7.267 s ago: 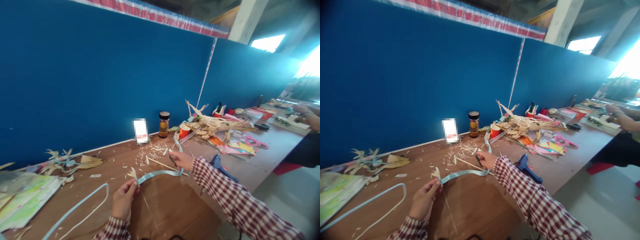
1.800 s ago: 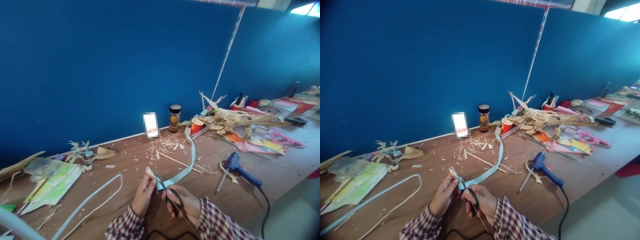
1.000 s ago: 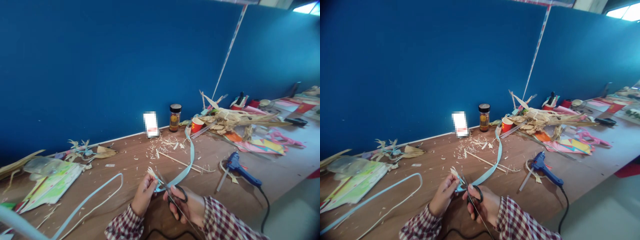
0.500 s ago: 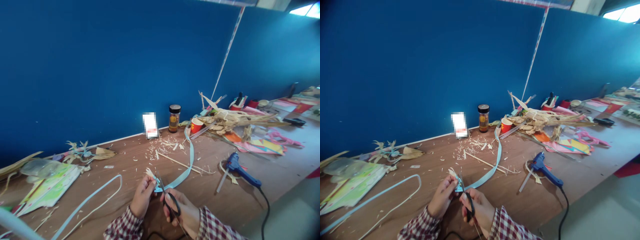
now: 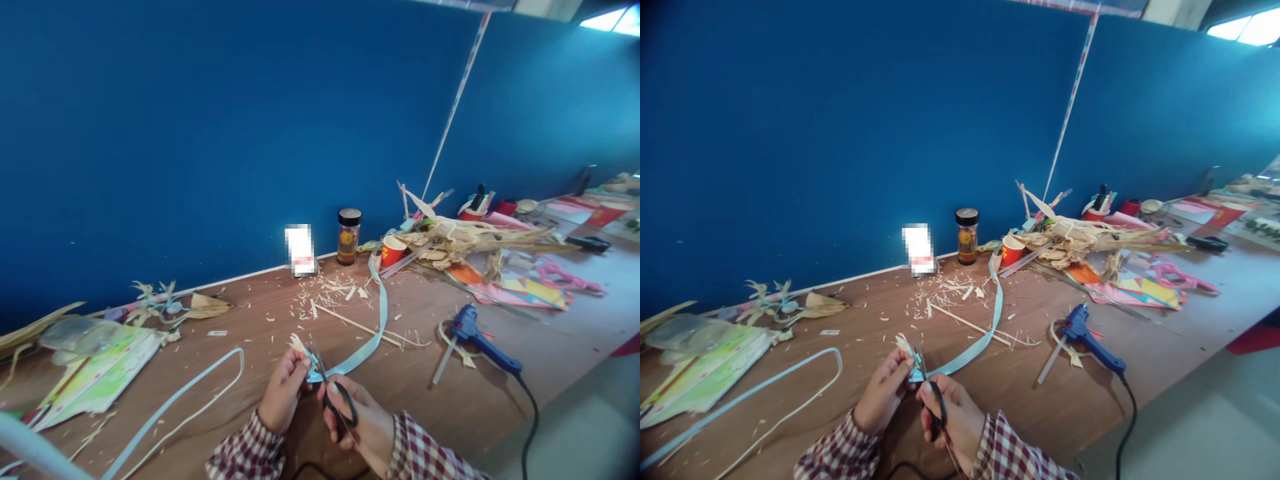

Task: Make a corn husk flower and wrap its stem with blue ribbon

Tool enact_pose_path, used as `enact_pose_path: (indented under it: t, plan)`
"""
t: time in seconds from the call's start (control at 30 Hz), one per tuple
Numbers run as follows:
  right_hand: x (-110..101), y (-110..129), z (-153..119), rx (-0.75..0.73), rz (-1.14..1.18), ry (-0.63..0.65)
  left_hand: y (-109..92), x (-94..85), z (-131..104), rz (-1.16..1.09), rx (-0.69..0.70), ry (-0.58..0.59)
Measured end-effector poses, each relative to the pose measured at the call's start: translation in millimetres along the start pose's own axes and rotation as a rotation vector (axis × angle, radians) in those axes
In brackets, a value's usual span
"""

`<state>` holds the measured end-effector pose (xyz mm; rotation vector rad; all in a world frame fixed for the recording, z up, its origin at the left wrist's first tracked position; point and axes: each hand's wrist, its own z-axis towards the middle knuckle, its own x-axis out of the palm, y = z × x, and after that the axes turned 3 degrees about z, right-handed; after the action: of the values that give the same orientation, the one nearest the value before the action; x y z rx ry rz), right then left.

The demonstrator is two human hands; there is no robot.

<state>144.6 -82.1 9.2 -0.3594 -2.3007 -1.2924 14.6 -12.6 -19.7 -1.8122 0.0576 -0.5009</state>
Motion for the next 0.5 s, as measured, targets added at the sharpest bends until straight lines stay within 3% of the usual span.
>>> enact_pose_path:
  t: [0.3,0.5]
  plan:
    - [-0.4,-1.7,-1.3,-0.115,-0.042,-0.074,-3.7,3.6,-1.7,-0.016,0.004,0.003]
    - [1.0,1.1,-2.8,-0.054,-0.035,-0.045,-3.5,3.7,-2.9,-0.010,0.009,-0.014]
